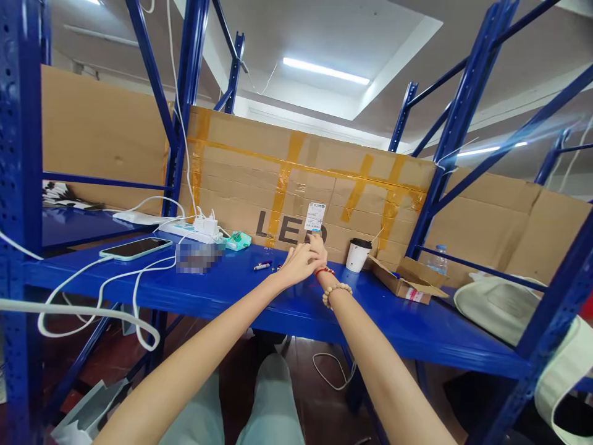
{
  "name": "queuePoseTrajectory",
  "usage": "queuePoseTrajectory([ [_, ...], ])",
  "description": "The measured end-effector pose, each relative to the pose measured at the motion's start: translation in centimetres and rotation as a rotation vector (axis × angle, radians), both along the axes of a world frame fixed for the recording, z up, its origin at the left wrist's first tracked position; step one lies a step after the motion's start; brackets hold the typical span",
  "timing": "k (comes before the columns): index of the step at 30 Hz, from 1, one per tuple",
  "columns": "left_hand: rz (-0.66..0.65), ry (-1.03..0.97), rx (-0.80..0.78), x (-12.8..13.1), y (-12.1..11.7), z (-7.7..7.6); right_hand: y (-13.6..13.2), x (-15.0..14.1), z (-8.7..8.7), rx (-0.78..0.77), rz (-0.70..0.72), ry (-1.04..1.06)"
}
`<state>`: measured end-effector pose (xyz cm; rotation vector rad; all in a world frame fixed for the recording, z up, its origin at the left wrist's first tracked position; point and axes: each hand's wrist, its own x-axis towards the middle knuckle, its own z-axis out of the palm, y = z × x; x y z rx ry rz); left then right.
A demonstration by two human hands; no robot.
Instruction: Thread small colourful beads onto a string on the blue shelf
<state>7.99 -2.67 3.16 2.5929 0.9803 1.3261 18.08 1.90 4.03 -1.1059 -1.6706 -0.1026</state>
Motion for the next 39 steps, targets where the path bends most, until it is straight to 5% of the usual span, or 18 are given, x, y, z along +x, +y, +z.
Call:
queuePoseTrajectory([
  [3, 0.043, -0.15, 0.082, -1.3, -0.8, 0.5, 0.4, 1.0, 1.3, -0.063, -0.174, -0.03],
  [6, 0.057, -0.157, 0.339, -2.7, -3.2, 0.5, 0.7, 1.5, 2.2, -0.096, -0.33, -0.1],
  [10, -0.152, 0.235, 0.726, -2.6, -7.1, 0.2, 0.9, 1.4, 2.5, -0.036, -0.401, -0.155],
  [13, -0.256, 0.465, 0.868, -1.0, -8.0, 0.3, 0.8, 0.8, 2.5, -0.026, -0.381, -0.26],
  [20, -0.053, 0.342, 0.721, -0.5, -4.8, -1.5, -1.2, -1.0, 2.5, 0.027, -0.421, -0.548],
  [23, -0.091, 0.131, 0.632, -2.0, -4.8, -3.2, -2.0, -1.1, 2.3, 0.109, -0.419, -0.67],
  [28, 0.117, -0.26, 0.335, -2.8, -4.8, -4.0, -2.5, -0.8, 1.2, 0.227, -0.361, -0.812],
  [33, 0.072, -0.252, 0.141, -2.1, -4.3, -3.6, -2.5, -1.7, 0.8, 0.191, -0.295, -0.848],
  [39, 0.049, -0.259, 0.103, -1.9, -4.7, -3.8, -2.9, -2.9, 1.2, 0.193, -0.275, -0.882],
])
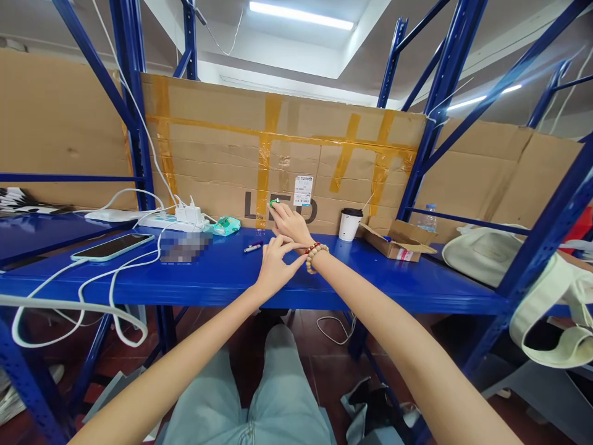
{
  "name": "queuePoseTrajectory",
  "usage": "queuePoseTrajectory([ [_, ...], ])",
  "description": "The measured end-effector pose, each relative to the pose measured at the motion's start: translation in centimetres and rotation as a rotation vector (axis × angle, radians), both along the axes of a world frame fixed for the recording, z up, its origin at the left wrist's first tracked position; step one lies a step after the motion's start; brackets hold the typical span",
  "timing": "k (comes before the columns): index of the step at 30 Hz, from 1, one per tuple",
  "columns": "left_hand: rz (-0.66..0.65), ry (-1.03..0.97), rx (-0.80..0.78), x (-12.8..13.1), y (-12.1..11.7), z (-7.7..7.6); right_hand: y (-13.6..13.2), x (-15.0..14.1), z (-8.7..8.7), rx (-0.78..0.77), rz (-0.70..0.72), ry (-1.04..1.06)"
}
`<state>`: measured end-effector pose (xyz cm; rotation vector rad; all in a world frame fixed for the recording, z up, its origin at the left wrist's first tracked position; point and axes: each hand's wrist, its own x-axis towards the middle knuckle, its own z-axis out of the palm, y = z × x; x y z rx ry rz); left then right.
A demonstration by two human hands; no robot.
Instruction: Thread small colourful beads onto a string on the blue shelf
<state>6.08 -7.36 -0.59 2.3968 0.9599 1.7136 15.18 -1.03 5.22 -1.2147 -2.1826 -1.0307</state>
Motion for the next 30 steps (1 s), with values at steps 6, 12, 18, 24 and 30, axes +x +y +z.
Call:
queuePoseTrajectory([
  [6, -0.015, -0.064, -0.045, 0.0, -0.2, 0.3, -0.3, -0.3, -0.5, -0.011, -0.032, -0.018],
  [12, -0.029, -0.103, -0.078, 0.0, -0.2, 0.3, -0.1, -0.6, -0.6, -0.012, -0.026, 0.045],
  [18, -0.039, -0.083, -0.091, -0.1, 0.0, 0.8, 0.1, -0.4, -0.5, -0.012, -0.032, 0.125],
  [24, -0.007, -0.043, -0.006, -0.7, -0.9, 0.6, 0.5, 0.0, -0.9, -0.025, -0.054, 0.193],
  [30, 0.03, 0.072, 0.176, -1.0, -0.4, 0.0, 0.7, -0.3, -1.1, -0.063, -0.029, 0.245],
])
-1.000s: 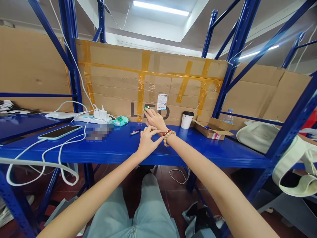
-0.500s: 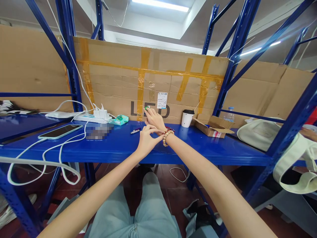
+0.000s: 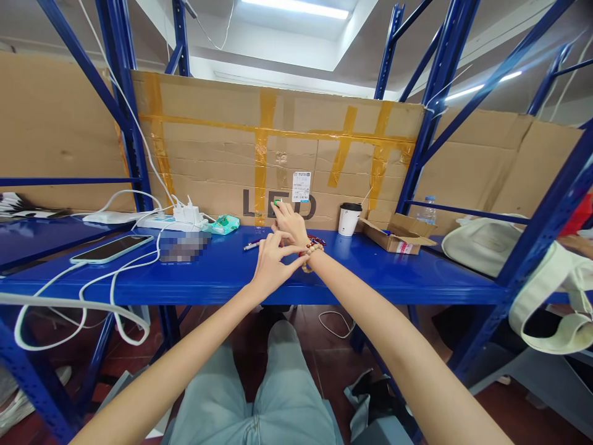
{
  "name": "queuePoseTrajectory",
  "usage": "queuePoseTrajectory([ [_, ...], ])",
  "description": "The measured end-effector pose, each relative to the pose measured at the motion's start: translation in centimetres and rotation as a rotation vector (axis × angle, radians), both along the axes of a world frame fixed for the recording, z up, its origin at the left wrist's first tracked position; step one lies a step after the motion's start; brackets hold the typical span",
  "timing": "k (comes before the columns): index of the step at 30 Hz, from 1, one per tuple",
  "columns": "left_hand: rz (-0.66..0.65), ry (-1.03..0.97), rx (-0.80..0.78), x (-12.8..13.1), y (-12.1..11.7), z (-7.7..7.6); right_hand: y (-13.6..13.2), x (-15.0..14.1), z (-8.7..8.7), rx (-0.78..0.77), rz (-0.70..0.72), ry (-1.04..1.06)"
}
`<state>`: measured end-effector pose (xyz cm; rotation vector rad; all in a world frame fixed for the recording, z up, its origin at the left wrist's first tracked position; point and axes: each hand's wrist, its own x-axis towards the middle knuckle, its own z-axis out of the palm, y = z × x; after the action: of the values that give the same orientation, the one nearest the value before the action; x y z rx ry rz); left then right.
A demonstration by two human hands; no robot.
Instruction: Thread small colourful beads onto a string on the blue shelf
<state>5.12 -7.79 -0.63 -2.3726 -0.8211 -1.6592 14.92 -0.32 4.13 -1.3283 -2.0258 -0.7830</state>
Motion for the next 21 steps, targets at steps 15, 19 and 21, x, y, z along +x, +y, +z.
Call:
queuePoseTrajectory([
  [15, 0.254, -0.202, -0.243, -0.6, 4.3, 0.7, 3.1, 0.0, -3.0, -0.523, 0.498, 1.401],
  [19, 0.32, -0.051, -0.359, -2.4, 7.7, 0.8, 2.3, 0.0, -2.3, -0.795, 0.726, 1.525],
  [21, 0.254, 0.027, -0.442, -3.0, 8.8, 0.9, 2.0, 0.2, -2.1, -0.854, 0.835, 1.454],
])
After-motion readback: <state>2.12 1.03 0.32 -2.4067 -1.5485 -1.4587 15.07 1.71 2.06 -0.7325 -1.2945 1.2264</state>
